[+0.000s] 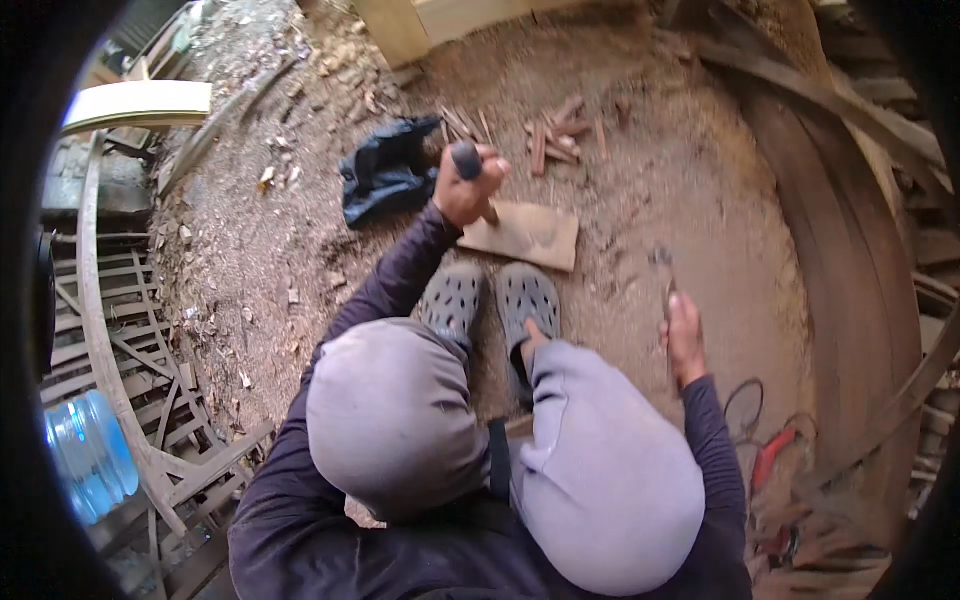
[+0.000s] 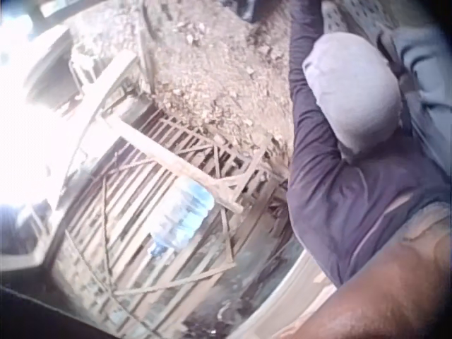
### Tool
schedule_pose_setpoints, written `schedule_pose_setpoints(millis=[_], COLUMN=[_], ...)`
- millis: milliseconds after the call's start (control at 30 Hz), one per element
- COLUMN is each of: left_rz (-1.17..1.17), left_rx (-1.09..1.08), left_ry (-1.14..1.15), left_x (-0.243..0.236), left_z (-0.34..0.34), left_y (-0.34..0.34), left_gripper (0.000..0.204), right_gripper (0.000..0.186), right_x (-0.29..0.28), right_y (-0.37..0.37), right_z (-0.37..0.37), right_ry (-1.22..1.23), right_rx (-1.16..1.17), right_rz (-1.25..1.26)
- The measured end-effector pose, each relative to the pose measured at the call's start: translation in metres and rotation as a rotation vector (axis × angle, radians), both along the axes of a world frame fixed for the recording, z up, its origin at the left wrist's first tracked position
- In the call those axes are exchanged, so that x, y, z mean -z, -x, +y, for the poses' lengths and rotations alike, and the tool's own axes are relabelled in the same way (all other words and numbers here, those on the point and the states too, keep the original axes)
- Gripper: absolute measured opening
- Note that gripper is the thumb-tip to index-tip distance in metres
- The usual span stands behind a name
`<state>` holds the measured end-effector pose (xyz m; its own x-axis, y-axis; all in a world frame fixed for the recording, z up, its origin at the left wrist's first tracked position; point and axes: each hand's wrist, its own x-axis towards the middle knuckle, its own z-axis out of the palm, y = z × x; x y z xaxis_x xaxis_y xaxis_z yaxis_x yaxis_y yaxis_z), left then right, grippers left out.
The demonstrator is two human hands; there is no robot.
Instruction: The person shaves small pieces of wood using a chisel and a hammer, placing each piece on a wooden block before striking it.
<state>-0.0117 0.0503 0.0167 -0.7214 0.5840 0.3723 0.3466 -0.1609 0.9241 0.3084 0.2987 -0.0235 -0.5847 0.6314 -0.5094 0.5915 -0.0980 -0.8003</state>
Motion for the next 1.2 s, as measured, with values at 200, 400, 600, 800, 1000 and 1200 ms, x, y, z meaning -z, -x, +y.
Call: schedule_pose_setpoints(millis=[200,400,600,800,1000,1200], left_rz=[-0.037,0.012,0.007,-0.039,0.004,-0.052], left_rx=[0.029,0.025,0.027,0.049,0.005,0.052], left_ry=[-0.035,-0.021,-0.054,-0.04,-0.089,-0.045], left_x=[0.008,0.007,0.01,0.007,0.024,0.006], left_z=[0.006,0.004,0.011,0.006,0.019,0.006], left_y=[-0.011,-0.015,-0.011,-0.008,-0.008,-0.007], left_gripper=[0.035,0.036,0.037,0.036,0.036,0.032], right_gripper=[0.038,0.03,0.026,0.023,0.022,0.03], right_x=[-0.182,-0.245,-0.201,-0.257,-0.206,-0.243], right_y=[0.086,0.139,0.165,0.167,0.165,0.166], right_z=[-0.069,-0.101,-0.092,-0.1,-0.092,-0.098], right_ry=[-0.169,-0.853,-0.98,-0.965,-1.013,-0.935], right_rx=[-0.472,-0.899,-1.004,-0.744,-0.984,-0.683], right_rz=[0.342,0.63,0.51,0.735,0.574,0.877])
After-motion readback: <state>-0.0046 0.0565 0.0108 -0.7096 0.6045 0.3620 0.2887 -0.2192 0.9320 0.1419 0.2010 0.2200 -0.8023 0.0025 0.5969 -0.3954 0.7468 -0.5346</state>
